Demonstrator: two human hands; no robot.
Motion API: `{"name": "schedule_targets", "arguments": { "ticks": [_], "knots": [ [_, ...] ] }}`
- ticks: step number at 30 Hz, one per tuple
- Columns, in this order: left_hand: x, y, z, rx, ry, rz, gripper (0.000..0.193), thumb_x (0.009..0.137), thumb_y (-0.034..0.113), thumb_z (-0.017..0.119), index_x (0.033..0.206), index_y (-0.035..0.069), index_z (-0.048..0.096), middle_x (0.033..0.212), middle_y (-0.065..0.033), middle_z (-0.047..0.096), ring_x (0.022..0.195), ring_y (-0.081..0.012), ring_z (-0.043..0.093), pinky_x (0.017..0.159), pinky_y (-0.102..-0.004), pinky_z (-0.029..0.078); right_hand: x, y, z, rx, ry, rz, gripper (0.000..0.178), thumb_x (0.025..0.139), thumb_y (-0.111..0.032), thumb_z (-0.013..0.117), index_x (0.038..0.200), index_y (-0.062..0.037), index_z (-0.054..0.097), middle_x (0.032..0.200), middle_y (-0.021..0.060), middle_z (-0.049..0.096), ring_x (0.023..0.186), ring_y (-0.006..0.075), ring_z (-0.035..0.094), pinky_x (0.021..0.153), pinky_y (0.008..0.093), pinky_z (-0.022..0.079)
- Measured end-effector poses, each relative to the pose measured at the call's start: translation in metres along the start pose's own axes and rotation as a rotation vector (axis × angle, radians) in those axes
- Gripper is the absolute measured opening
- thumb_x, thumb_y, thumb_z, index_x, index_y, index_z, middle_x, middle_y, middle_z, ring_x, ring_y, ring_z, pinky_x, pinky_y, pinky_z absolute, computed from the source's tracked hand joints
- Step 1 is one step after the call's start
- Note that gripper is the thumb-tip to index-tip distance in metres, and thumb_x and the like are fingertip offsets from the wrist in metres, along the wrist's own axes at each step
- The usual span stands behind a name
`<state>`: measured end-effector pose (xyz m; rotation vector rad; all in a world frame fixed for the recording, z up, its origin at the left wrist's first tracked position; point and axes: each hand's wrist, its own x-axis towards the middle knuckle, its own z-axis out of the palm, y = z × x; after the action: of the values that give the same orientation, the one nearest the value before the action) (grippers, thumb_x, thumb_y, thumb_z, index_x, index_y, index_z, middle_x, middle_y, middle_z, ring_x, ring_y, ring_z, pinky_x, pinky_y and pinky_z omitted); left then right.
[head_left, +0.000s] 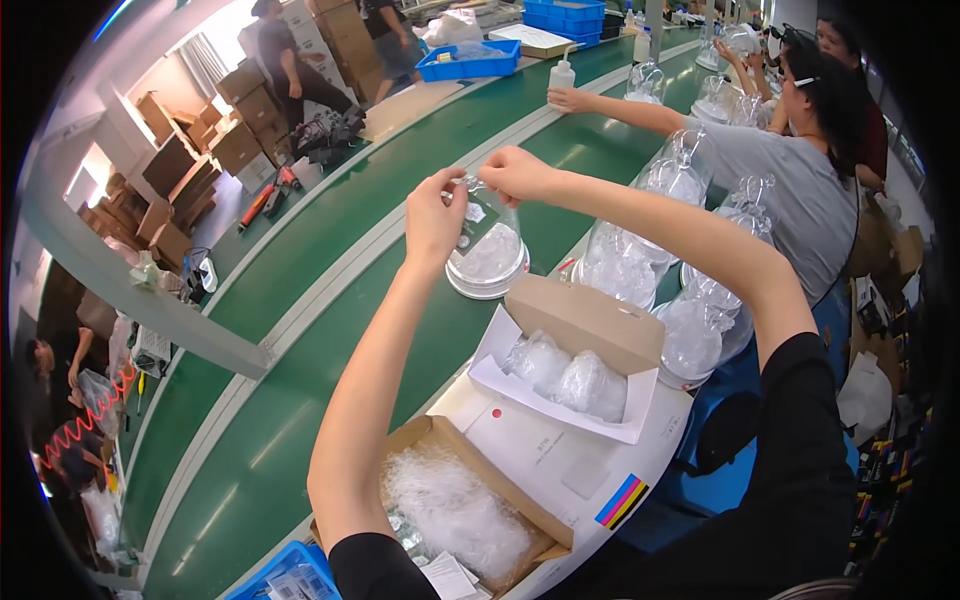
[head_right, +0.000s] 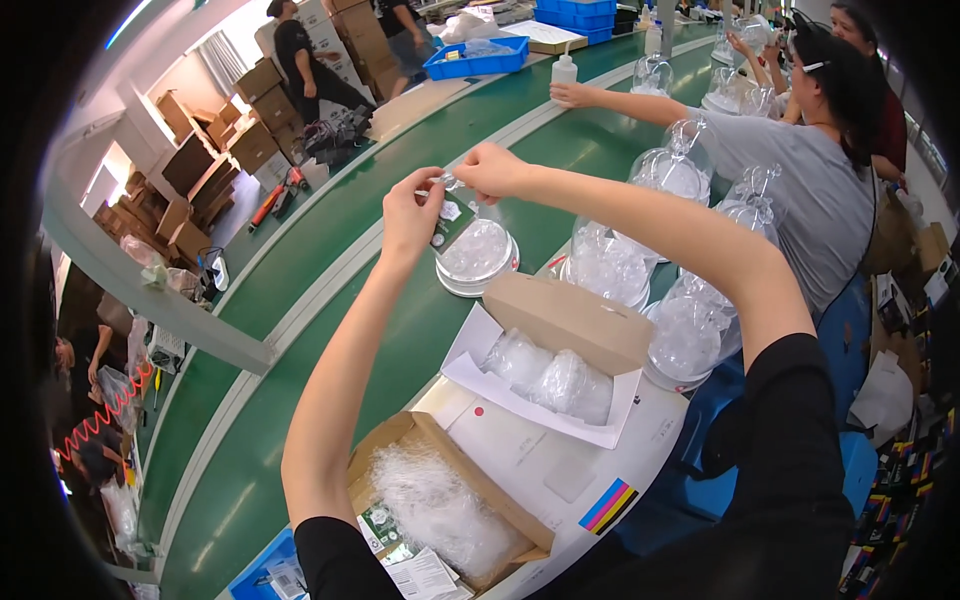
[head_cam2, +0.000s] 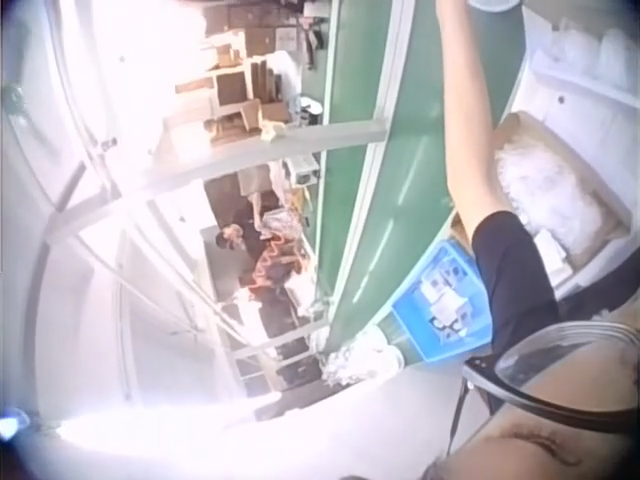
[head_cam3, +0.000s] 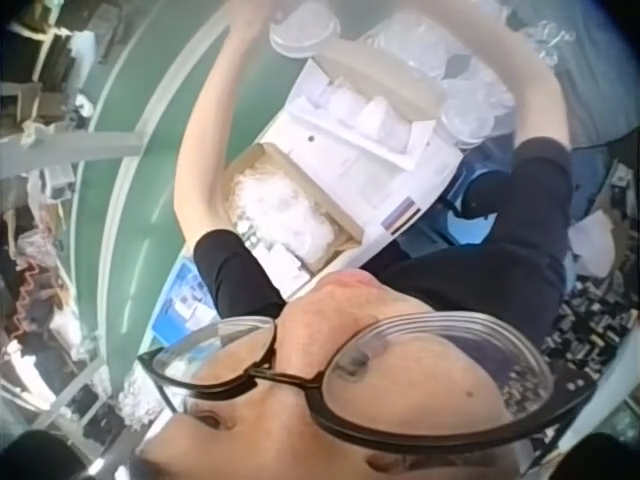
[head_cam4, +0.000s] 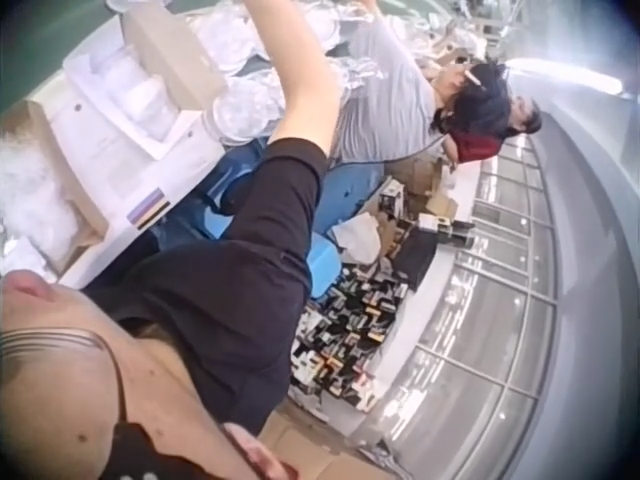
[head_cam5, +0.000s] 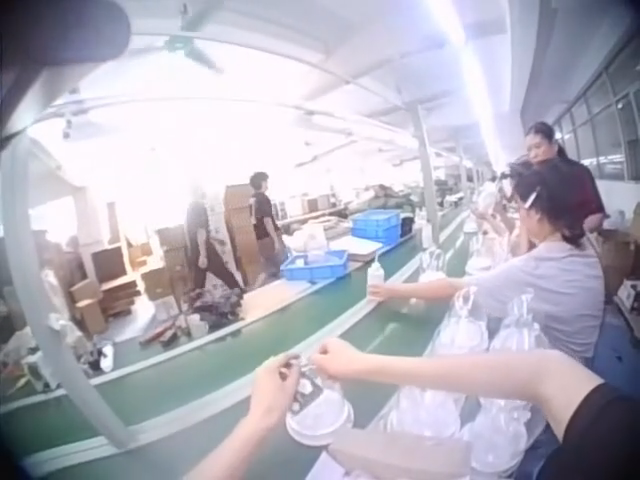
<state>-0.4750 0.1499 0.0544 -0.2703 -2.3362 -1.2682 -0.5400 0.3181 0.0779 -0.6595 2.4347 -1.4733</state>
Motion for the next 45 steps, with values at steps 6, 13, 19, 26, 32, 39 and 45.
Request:
{"name": "schedule_targets", "arguments": {
  "ticks": [6,13,19,26,32,39,45],
  "knots": [
    [-0.005,-0.002,-0.004,0.142,0.087,0.279,0.022,0.088,0.006,0.063,0.109,0.001,0.068,0.091,-0.0134,0.065,0.077,-0.0215,0.064,0.067,-0.0315,0.052,0.006,-0.005,0.006,0.013,-0.025,0.033,0.031,0.087,-0.028,0.058,0.071,-0.0022,0.057,0.061,0.0048,0.057,0.050,0.0127,0.057,0.047,0.0267,0.048],
    [-0.004,-0.018,-0.008,0.015,-0.033,0.149,0.022,0.088,0.008,0.060,0.109,0.001,0.067,0.103,-0.0174,0.063,0.089,-0.0297,0.065,0.082,-0.0375,0.051,0.007,-0.006,0.007,0.068,-0.068,0.068,0.034,0.086,-0.033,0.065,0.071,-0.0025,0.059,0.060,0.0058,0.054,0.048,0.0129,0.054,0.045,0.0268,0.047],
    [-0.012,-0.031,-0.014,0.039,-0.045,0.154,0.028,0.085,0.014,0.062,0.110,0.001,0.066,0.109,-0.0193,0.062,0.108,-0.0331,0.058,0.095,-0.0401,0.046,0.010,-0.001,0.012,0.029,-0.109,0.042,0.032,0.083,-0.033,0.066,0.078,-0.0011,0.063,0.060,0.0051,0.056,0.049,0.0133,0.055,0.046,0.0266,0.047],
    [-0.009,0.006,-0.024,0.100,-0.113,0.138,0.023,0.081,0.012,0.062,0.101,0.001,0.065,0.092,-0.0181,0.066,0.092,-0.0342,0.064,0.083,-0.0394,0.051,-0.001,-0.005,0.011,0.042,-0.175,0.067,0.025,0.085,-0.027,0.060,0.080,-0.0030,0.060,0.064,0.0033,0.056,0.054,0.0126,0.056,0.053,0.0269,0.050],
    [-0.008,0.004,-0.021,0.369,-0.051,0.392,0.010,0.080,0.011,0.061,0.085,0.003,0.064,0.089,-0.0146,0.066,0.078,-0.0356,0.064,0.071,-0.0431,0.053,-0.002,-0.006,0.017,0.211,-0.227,0.122,0.023,0.087,-0.025,0.057,0.081,-0.0032,0.060,0.069,0.0025,0.055,0.058,0.0128,0.058,0.056,0.0273,0.052],
    [-0.014,-0.001,-0.030,0.328,-0.045,0.426,0.010,0.081,0.012,0.063,0.086,0.004,0.065,0.088,-0.0133,0.066,0.076,-0.0356,0.065,0.068,-0.0427,0.052,0.001,-0.007,0.021,0.154,-0.281,0.051,0.026,0.089,-0.026,0.057,0.085,-0.0005,0.063,0.069,0.0036,0.057,0.058,0.0140,0.062,0.055,0.0281,0.054],
    [-0.018,0.004,-0.026,0.296,-0.037,0.358,0.011,0.080,0.011,0.064,0.089,0.004,0.064,0.087,-0.0136,0.065,0.076,-0.0360,0.064,0.067,-0.0420,0.052,-0.004,-0.007,0.022,0.181,-0.285,0.071,0.024,0.088,-0.024,0.056,0.089,-0.0011,0.062,0.069,0.0033,0.057,0.058,0.0138,0.062,0.054,0.0278,0.054]
  ]
}}
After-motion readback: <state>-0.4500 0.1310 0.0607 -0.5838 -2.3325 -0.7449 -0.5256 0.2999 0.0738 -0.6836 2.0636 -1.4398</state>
